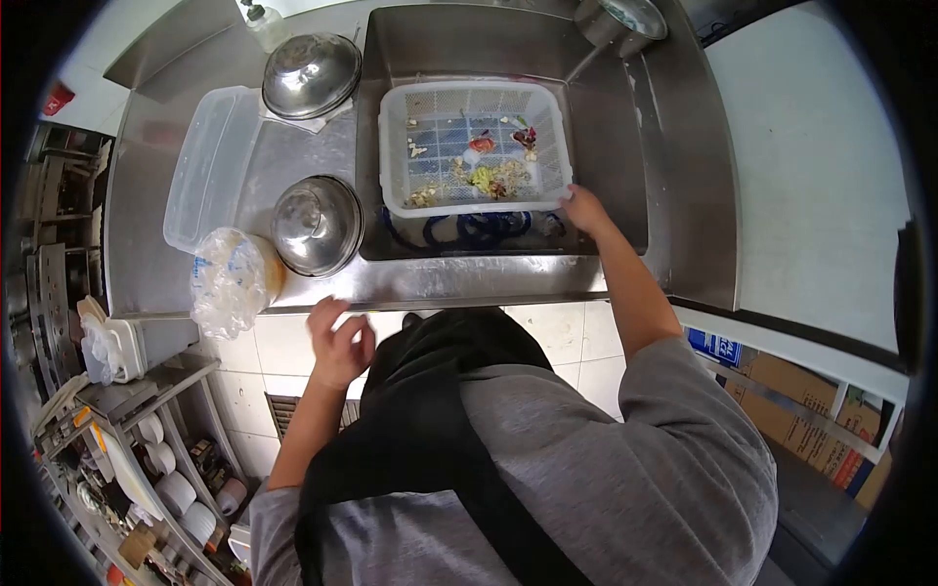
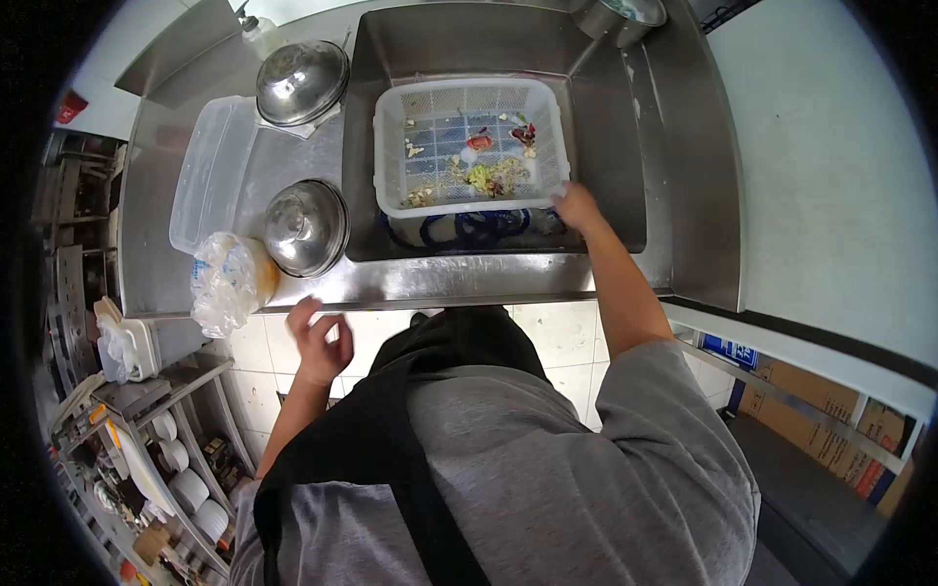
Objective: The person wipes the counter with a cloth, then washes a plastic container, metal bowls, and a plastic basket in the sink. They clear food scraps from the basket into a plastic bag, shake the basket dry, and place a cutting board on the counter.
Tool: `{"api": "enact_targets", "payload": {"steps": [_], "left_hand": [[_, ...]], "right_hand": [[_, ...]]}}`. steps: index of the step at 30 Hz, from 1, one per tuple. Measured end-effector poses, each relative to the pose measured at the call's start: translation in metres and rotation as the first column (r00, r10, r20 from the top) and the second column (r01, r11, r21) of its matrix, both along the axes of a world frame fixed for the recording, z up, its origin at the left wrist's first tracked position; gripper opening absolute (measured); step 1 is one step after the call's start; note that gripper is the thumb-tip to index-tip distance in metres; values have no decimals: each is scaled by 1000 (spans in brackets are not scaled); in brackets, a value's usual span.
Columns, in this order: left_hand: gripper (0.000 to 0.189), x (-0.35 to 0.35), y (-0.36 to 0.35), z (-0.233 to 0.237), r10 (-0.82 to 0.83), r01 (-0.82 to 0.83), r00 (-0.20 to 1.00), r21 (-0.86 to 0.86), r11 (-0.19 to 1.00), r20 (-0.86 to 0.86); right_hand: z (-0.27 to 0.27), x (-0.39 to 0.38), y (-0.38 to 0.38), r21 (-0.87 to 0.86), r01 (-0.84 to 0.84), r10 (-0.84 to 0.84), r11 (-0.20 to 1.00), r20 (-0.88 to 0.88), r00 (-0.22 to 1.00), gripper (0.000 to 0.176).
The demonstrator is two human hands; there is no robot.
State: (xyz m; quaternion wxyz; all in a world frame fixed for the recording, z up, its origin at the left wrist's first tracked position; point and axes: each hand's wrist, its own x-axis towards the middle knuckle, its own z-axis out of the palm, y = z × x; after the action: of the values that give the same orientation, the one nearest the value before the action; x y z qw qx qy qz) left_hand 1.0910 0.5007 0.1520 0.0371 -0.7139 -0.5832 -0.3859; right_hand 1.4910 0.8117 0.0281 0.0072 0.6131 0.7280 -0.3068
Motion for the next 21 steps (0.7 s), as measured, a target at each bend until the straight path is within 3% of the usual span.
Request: {"api": "enact_targets", "payload": {"steps": [1, 2, 4, 6, 8, 10, 11, 13, 15, 17, 18, 20, 21], "left_hand": [[34, 9, 14, 1, -33, 34, 999, -68, 997, 11], [33, 20, 28, 7, -30, 41, 997, -172, 984, 67], [31, 40, 61, 18, 5, 74, 979, -375, 924, 206], [29, 55, 90, 14, 94, 96, 941, -520, 849, 326], [29, 63, 110, -3, 155, 80, 926, -582, 809, 343], [30, 67, 127, -18, 243, 72, 901, -675, 734, 360], [30, 66, 133, -23, 254, 63, 900, -682, 729, 355], [30, 67, 146, -29, 391, -15, 851, -728, 685, 350], [39, 62, 155, -42, 414, -36, 857, -765, 643, 308], [53, 61, 160, -52, 408, -95, 881, -754, 650, 241], [53, 62, 166, -57, 410, -102, 880, -747, 657, 241], [62, 63, 179, -69, 596, -190, 767, -804, 563, 237], [62, 60, 188, -86, 593, -193, 768, -796, 574, 241]], "right_hand": [[-9, 2, 16, -94, 133, -136, 987, -26, 990, 51], [-21, 2, 29, -107, 123, -127, 987, -29, 992, 51], [-54, 5, 54, 188, 397, -409, 898, 26, 912, 56], [-104, 10, 77, 143, 434, -432, 890, -42, 901, 57], [-124, 4, 89, 88, 468, -459, 879, -107, 882, 58], [-107, -13, 89, -134, 509, -526, 850, -177, 832, 51], [-99, -17, 87, -143, 501, -520, 853, -175, 836, 51], [-70, -18, 83, -142, 534, -534, 834, -457, 712, 41], [27, -29, 64, -79, 412, -390, 908, -519, 760, 33], [60, -9, 57, -2, 309, -251, 951, -586, 770, 30], [81, 1, 55, -15, 289, -237, 957, -613, 754, 30], [118, 27, 53, -17, 268, -215, 963, -646, 732, 29], [132, 43, 53, -94, 292, -279, 952, -658, 699, 31]]}}
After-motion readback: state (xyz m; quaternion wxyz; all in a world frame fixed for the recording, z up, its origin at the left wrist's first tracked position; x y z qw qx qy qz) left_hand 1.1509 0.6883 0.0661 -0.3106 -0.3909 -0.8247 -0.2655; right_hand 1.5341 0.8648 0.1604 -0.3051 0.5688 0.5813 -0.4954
